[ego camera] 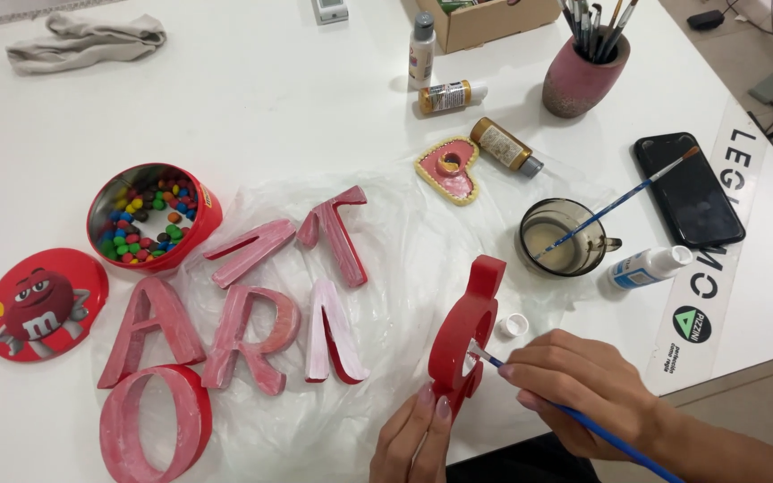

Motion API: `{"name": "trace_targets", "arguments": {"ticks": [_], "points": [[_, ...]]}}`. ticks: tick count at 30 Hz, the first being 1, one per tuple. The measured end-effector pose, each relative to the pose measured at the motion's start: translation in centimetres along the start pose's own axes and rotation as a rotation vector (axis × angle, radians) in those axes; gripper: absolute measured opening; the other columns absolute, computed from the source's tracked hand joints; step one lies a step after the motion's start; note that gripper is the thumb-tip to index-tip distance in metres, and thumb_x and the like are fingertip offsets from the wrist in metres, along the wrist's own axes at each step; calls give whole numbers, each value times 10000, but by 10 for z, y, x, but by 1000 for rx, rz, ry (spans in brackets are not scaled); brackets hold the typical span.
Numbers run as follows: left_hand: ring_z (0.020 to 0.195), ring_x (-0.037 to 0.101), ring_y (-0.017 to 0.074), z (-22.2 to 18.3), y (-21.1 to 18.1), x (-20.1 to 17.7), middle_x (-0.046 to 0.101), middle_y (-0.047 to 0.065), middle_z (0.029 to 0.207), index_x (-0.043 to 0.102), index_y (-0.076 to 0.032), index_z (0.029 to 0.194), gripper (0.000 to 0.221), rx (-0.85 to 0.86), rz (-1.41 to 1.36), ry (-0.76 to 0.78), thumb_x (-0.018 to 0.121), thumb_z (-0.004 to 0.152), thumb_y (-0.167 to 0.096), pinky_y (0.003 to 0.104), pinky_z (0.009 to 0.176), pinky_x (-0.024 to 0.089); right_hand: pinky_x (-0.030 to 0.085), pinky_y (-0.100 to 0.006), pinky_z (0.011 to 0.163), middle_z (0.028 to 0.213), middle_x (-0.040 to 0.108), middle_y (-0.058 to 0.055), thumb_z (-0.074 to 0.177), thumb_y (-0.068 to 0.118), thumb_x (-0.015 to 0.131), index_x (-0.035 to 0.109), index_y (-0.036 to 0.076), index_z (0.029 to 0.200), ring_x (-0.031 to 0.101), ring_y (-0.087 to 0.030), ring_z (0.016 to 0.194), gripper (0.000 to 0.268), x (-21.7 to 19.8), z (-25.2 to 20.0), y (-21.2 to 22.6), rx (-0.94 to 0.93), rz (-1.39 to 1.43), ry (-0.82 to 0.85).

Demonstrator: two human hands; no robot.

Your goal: Painting the inner surface of a 3D decorative letter with white paint using a small brush

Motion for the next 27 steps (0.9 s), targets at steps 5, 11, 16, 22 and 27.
{"name": "trace_targets", "arguments": {"ticks": [5, 11, 16, 22, 27], "points": [[1100, 823, 235, 3, -1, -2, 738, 116, 1264, 713, -53, 1234, 453, -14, -13, -7, 995, 883, -103, 293, 923, 765, 621, -363, 673, 905, 717, -180, 1017, 93, 599, 684, -34, 1067, 696, -317, 721, 160, -5, 2, -1, 23, -5, 6], [1106, 822, 229, 7, -1, -5, 744, 119, 1260, 707, -52, 1235, 445, 26, -17, 20, 987, 907, -163, 284, 936, 755, 609, -371, 681, 918, 714, -180, 1035, 103, 589, 672, -25, 1060, 694, -323, 742, 154, 2, 9, -4, 45, 27, 37], [1107, 822, 239, 4, -1, 0, 755, 108, 1248, 721, -53, 1230, 468, -1, -39, 35, 1013, 883, -171, 314, 939, 750, 620, -363, 672, 877, 739, -183, 1030, 94, 565, 672, -46, 1026, 750, -312, 726, 177, -1, 6, -6, 59, 68, -48], [1065, 829, 217, 8, -2, -3, 741, 116, 1236, 724, -45, 1150, 333, 1, -28, -59, 943, 899, -50, 268, 896, 777, 658, -356, 679, 873, 773, -161, 1016, 115, 597, 695, 0, 1031, 782, -284, 727, 151, -1, -2, -13, 170, 87, -63], [1051, 839, 211, 4, 1, -1, 746, 99, 1218, 727, -62, 1198, 369, 13, -16, -92, 940, 897, -43, 256, 888, 771, 653, -341, 674, 868, 780, -151, 1009, 103, 609, 696, 13, 1012, 781, -274, 738, 126, 0, -10, -16, 207, 120, -73]]}}
Point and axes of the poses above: each hand's wrist, its own z-axis towards the middle knuckle, its own x-axis out of the palm, y = z × x, the point moved 7 cm from there along z, towards the middle knuckle
